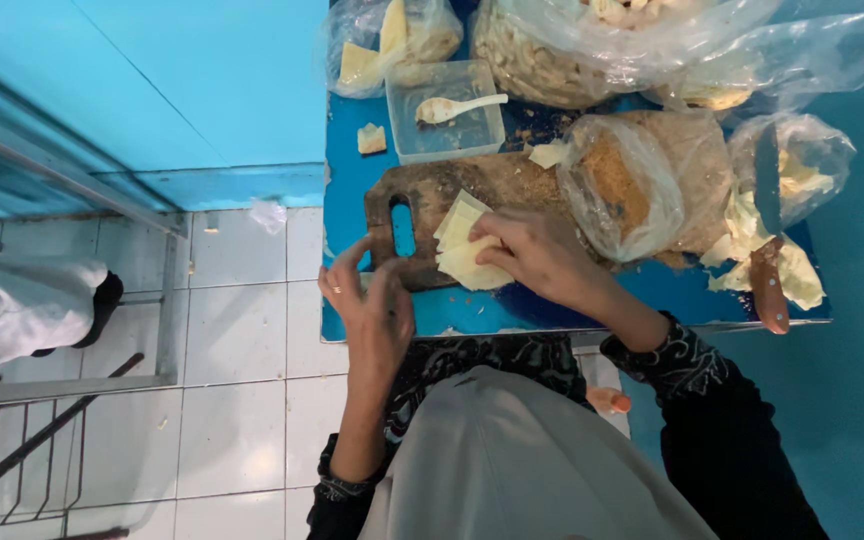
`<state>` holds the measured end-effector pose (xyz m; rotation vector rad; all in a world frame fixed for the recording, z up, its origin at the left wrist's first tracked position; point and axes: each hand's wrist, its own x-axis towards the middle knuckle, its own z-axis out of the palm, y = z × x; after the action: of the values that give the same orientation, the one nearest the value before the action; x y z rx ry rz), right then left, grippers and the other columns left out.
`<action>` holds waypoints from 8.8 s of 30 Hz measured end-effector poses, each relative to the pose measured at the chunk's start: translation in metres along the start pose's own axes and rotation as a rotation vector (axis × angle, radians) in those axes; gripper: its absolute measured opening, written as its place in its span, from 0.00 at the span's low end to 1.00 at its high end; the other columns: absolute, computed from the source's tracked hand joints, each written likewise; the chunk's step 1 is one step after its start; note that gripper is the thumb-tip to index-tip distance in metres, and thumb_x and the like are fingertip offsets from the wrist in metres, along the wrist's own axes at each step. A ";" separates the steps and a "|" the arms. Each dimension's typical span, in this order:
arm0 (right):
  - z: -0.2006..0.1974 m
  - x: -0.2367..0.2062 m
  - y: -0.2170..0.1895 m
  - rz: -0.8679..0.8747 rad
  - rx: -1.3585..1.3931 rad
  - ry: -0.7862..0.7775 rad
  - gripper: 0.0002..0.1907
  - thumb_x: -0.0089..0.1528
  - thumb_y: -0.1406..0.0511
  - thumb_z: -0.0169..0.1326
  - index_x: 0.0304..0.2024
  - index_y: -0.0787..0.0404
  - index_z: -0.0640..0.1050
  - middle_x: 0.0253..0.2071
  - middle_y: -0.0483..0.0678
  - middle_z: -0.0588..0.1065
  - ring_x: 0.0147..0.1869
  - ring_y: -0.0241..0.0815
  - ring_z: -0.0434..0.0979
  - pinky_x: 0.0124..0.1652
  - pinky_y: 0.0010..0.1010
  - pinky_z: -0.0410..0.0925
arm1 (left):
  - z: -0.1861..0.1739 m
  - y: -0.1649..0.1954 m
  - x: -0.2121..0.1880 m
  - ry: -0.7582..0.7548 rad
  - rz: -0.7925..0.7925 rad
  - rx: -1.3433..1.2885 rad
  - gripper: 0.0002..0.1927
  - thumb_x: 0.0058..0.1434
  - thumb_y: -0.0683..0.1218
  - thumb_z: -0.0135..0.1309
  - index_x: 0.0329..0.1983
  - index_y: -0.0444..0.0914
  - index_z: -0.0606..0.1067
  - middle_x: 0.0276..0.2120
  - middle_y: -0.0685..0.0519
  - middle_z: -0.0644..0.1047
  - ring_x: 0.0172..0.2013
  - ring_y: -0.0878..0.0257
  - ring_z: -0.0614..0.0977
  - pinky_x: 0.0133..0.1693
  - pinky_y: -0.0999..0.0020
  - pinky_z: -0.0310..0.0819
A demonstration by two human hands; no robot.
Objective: The person sits at a small blue table and folds thin yellow pastry sheets on a wooden board, then rolls each folded sheet into a tight stick by hand. Finished rolled sticks are placed into a large plastic bag with other completed rolls.
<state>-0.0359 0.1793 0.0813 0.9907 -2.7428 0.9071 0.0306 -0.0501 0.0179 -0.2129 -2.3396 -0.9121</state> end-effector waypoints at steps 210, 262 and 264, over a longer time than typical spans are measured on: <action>0.000 0.082 0.086 -0.117 -0.680 -0.012 0.17 0.60 0.72 0.58 0.51 0.56 0.84 0.58 0.53 0.64 0.66 0.53 0.60 0.58 0.45 0.58 | 0.040 0.018 -0.004 -0.049 0.255 0.177 0.16 0.58 0.38 0.53 0.50 0.33 0.75 0.45 0.46 0.74 0.50 0.51 0.76 0.63 0.38 0.62; -0.044 -0.057 0.119 0.170 -0.475 0.239 0.16 0.63 0.74 0.56 0.51 0.63 0.68 0.40 0.65 0.75 0.40 0.67 0.77 0.36 0.51 0.69 | 0.031 0.034 0.000 -0.024 -0.018 0.125 0.10 0.63 0.43 0.62 0.46 0.35 0.79 0.46 0.48 0.76 0.50 0.49 0.75 0.60 0.42 0.60; -0.040 -0.057 0.115 0.212 -0.459 0.271 0.16 0.62 0.71 0.59 0.50 0.64 0.69 0.39 0.64 0.77 0.40 0.67 0.77 0.36 0.50 0.69 | 0.031 0.032 0.000 -0.022 -0.013 0.117 0.11 0.63 0.43 0.62 0.46 0.34 0.78 0.47 0.48 0.76 0.50 0.49 0.74 0.59 0.43 0.60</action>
<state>-0.0655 0.3041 0.0401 0.4674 -2.6651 0.3610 0.0265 -0.0057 0.0180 -0.1610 -2.4084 -0.7801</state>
